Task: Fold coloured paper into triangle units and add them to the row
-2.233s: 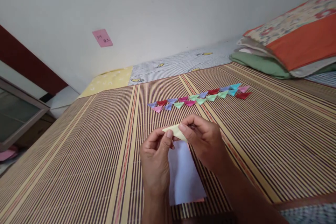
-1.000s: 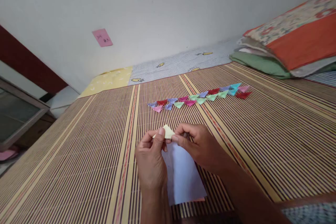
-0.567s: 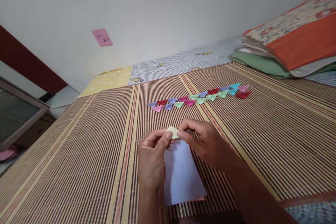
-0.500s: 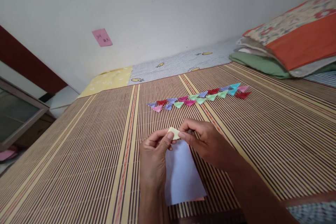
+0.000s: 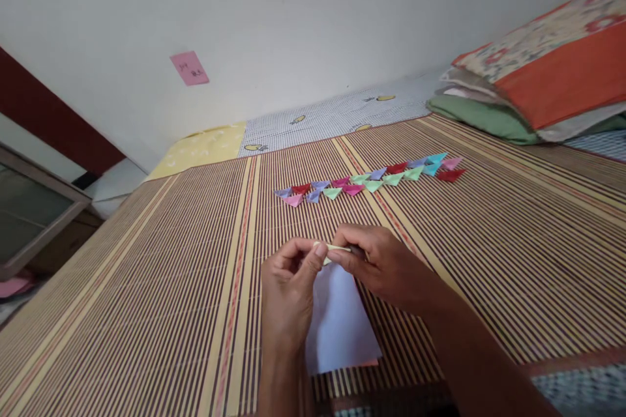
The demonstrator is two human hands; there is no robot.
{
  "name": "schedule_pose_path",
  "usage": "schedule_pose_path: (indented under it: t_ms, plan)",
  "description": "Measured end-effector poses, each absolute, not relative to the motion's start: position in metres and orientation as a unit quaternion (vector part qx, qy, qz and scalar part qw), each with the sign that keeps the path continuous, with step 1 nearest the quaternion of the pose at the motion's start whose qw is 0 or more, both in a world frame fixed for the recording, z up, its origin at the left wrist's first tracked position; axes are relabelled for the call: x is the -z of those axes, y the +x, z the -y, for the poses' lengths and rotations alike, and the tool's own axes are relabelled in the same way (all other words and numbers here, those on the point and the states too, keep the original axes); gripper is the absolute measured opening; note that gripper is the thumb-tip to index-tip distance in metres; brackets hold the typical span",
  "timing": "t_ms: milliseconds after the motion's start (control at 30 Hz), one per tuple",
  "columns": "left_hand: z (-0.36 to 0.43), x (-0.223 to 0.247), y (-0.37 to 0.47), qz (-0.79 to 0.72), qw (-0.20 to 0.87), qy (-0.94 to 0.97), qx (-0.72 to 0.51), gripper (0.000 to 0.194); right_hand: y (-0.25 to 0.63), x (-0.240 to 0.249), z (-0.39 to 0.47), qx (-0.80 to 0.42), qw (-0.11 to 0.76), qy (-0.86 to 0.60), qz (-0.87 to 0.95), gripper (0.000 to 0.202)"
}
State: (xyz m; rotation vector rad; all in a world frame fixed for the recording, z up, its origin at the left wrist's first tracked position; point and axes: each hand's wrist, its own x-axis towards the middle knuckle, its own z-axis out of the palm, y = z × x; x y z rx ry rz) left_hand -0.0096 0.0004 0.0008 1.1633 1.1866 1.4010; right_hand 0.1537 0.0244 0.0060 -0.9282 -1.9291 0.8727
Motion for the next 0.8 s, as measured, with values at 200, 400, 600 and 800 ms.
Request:
schedule_pose_path:
  t_ms: [200, 400, 600, 800]
  plan:
    - [0.018, -0.016, -0.011, -0.426, 0.523, 0.433, -0.598, 0.015, 0.154, -0.027, -0.002, -0.377, 0.435, -0.354, 0.737, 0.024]
    - [0.052, -0.048, -0.008, -0.414, 0.583, 0.431, -0.551, 0.020, 0.156, -0.041, 0.044, -0.401, 0.502, -0.383, 0.663, 0.028]
    - [0.112, -0.077, -0.001, -0.411, 0.541, 0.500, -0.537, 0.021, 0.166, -0.062, 0.100, -0.323, 0.518, -0.375, 0.698, 0.036]
    - [0.164, -0.088, 0.002, -0.429, 0.501, 0.497, -0.563, 0.021, 0.172, -0.072, 0.147, -0.431, 0.474, -0.338, 0.689, 0.033]
